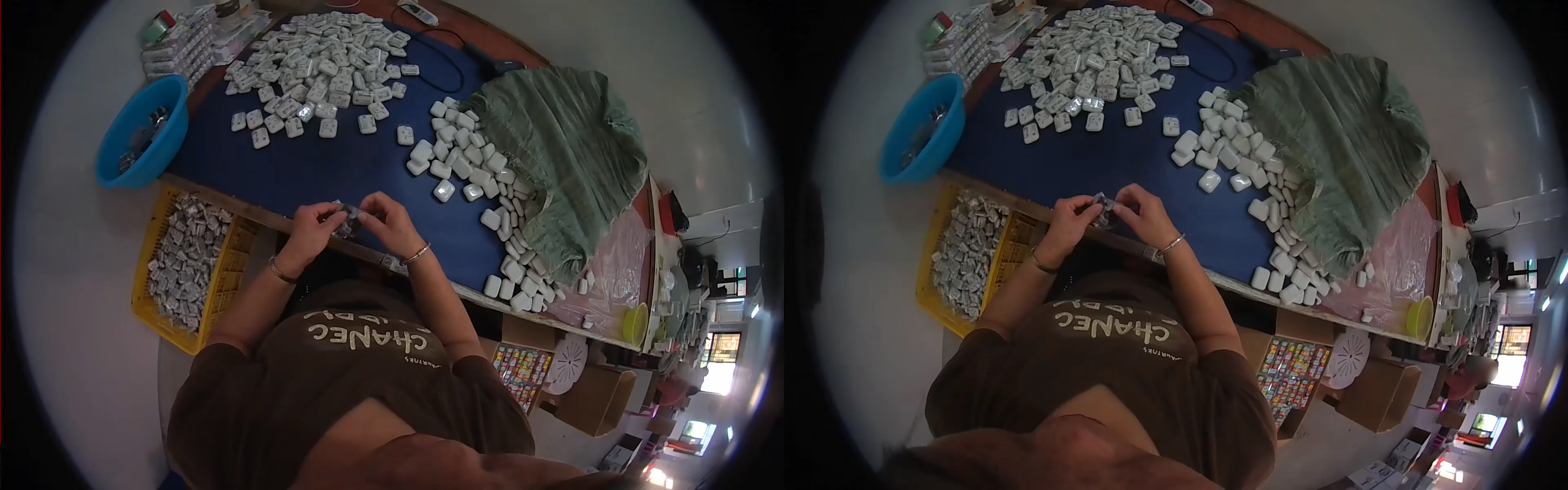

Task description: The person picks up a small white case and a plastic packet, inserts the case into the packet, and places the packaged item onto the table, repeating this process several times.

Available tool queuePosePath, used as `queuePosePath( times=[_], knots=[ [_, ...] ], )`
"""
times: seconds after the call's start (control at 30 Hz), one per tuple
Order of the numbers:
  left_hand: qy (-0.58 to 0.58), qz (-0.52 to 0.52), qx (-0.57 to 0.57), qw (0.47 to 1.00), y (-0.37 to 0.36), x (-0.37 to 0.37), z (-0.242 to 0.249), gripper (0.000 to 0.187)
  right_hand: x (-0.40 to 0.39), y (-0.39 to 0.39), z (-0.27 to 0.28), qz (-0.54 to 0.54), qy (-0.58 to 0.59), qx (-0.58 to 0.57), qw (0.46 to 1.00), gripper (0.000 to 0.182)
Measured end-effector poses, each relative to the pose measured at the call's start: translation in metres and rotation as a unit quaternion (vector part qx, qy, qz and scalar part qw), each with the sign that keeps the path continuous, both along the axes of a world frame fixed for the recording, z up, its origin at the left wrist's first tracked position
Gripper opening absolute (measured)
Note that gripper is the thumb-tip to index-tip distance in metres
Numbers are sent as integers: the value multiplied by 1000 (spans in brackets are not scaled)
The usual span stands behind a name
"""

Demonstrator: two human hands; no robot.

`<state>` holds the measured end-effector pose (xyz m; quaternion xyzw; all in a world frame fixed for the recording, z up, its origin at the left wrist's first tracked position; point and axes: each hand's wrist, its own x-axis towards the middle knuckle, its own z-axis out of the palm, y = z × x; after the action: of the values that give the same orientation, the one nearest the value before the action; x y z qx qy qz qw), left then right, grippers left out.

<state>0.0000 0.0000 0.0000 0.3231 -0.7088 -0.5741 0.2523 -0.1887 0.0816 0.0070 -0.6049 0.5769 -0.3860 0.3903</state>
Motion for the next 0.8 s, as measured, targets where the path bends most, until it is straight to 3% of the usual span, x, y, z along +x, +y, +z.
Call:
queuePosePath(
  times=[0.07,0.1,0.2,0.27,0.4,0.5,0.57,0.6,0.67,0.8],
  knots=[
    [133,76,191,970,10,-14,3,17,7,7,0,-123,-181,-50,974,19],
    [119,71,176,974,3,-31,4,17,2,0,-6,-127,-197,-63,970,19],
    [153,86,194,965,18,-72,-8,15,-8,13,-9,-211,-138,4,968,24],
    [133,64,159,976,22,-88,-13,18,-11,14,-13,-303,45,-80,949,31],
    [126,111,129,977,18,-113,-7,28,-18,17,-7,-339,67,-100,933,31],
    [19,70,39,997,8,-124,-10,35,-12,13,-11,-338,56,-122,932,29],
    [140,105,202,964,9,-134,-21,38,-7,11,-12,-341,75,-167,922,31],
    [138,100,201,965,9,-136,-22,38,-7,12,-12,-346,74,-169,920,31],
    [168,135,413,885,12,-138,-23,36,-6,14,-12,-328,172,-202,907,30],
    [184,108,428,878,15,-129,-30,33,-3,17,-14,-309,184,-239,902,29]
  ],
)
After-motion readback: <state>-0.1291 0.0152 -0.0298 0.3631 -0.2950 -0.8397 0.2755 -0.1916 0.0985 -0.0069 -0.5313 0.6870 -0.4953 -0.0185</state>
